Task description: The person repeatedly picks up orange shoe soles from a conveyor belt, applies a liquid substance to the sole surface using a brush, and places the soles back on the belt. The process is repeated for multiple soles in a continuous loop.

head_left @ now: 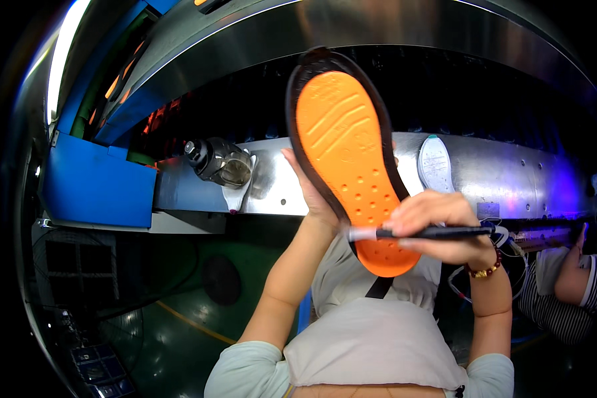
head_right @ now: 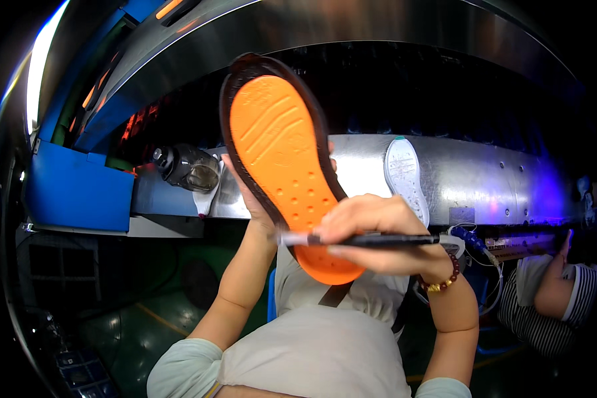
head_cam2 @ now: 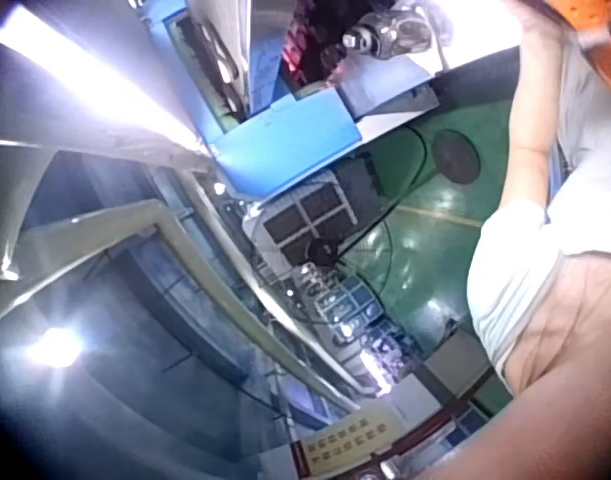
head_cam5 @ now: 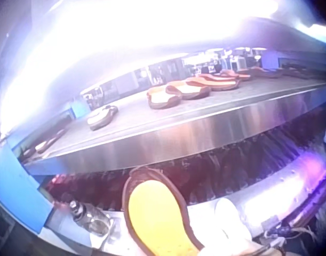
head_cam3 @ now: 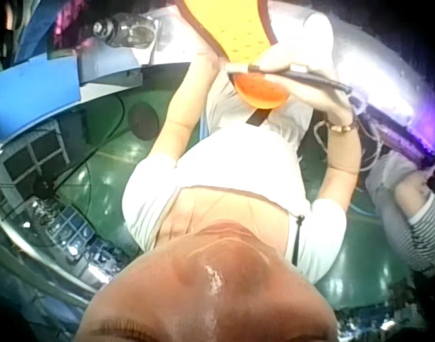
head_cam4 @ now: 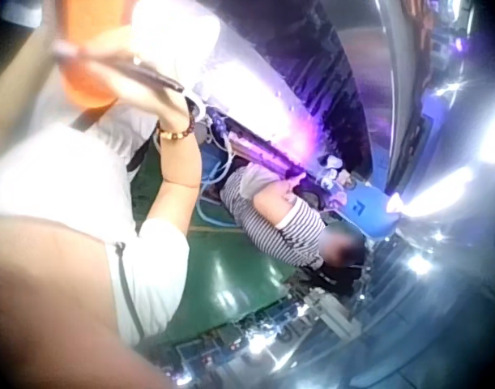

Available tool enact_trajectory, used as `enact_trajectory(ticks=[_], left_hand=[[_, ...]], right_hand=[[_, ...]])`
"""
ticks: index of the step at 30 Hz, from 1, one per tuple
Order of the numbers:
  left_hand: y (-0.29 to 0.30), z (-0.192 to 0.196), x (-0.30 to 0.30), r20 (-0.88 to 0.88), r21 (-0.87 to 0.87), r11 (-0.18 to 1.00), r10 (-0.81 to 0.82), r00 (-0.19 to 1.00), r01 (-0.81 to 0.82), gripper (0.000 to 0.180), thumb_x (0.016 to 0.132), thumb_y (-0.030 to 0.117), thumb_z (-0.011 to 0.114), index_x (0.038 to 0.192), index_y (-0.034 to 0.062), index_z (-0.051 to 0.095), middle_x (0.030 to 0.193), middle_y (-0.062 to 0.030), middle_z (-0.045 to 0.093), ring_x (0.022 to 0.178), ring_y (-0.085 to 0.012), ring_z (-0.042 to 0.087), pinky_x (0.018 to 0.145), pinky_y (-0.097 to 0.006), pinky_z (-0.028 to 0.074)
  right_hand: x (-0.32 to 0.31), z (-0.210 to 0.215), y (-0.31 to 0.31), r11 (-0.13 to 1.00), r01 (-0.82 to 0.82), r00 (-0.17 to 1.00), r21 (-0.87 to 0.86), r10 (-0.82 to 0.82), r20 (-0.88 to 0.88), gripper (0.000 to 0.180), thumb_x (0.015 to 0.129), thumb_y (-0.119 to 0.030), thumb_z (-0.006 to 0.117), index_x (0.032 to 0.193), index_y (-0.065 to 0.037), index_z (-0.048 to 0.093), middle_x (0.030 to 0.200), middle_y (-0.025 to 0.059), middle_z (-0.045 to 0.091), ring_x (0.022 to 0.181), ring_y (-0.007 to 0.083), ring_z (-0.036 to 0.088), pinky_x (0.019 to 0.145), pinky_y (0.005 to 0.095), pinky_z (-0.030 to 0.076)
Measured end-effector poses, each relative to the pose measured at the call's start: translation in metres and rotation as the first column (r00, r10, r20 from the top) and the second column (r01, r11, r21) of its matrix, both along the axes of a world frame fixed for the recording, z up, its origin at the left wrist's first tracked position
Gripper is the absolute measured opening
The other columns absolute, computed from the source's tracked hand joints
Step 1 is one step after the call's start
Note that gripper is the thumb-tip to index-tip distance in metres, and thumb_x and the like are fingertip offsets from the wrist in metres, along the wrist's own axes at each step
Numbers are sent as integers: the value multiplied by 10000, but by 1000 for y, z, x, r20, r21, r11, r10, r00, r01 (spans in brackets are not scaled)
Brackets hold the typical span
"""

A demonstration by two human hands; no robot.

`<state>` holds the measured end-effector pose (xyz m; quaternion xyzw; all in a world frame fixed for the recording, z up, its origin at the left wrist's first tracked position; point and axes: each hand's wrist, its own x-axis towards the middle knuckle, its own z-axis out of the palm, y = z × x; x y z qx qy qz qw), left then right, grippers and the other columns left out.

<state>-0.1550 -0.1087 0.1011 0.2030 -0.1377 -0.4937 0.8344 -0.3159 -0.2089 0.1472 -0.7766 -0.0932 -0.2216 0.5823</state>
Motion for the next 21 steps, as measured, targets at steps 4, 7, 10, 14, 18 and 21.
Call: enact_trajectory(ticks=[4,7,10,14,18,21], left_hand=[[-3,11,6,14,-139,990,5,1000,-3,899,698,754,291,1313,100,245,1251,-257,341,1065,-375,435,882,-463,386],[-4,13,11,-26,-191,982,8,1000,-12,912,687,754,325,1324,109,230,1284,-259,293,1093,-394,396,920,-485,339],[-1,14,19,0,-215,977,5,1000,-5,906,686,737,374,1332,121,221,1315,-262,233,1127,-403,347,941,-498,309],[-1,13,26,86,-239,971,8,996,12,907,687,737,372,1337,126,212,1319,-270,222,1141,-404,335,945,-497,305],[0,28,22,119,-192,981,9,993,14,895,704,741,314,1338,118,209,1313,-276,241,1144,-406,350,948,-496,306],[-4,33,22,159,-176,983,-14,987,42,892,717,742,266,1334,100,215,1304,-268,271,1139,-404,365,947,-494,312]], right_hand=[[-11,-6,-8,951,31,999,307,-24,-26,187,632,44,665,808,-11,641,821,101,643,819,204,603,759,291,477],[-11,-6,-3,995,95,995,-23,-96,-24,189,639,11,685,816,-44,650,807,62,646,823,176,586,741,281,468],[-24,4,0,993,-106,989,-49,100,-107,155,623,-27,711,767,-55,659,833,46,651,819,161,577,752,273,454],[-26,-11,-10,966,246,961,76,-233,-146,204,622,-39,711,818,-45,652,828,48,655,860,158,552,779,301,425],[-30,-19,-9,1000,-27,991,10,28,-130,197,609,-48,719,800,-56,668,849,56,656,926,167,530,908,343,324],[-34,-30,-21,888,-55,991,457,105,-85,214,591,5,707,798,-22,657,849,88,652,939,206,532,885,341,375]])
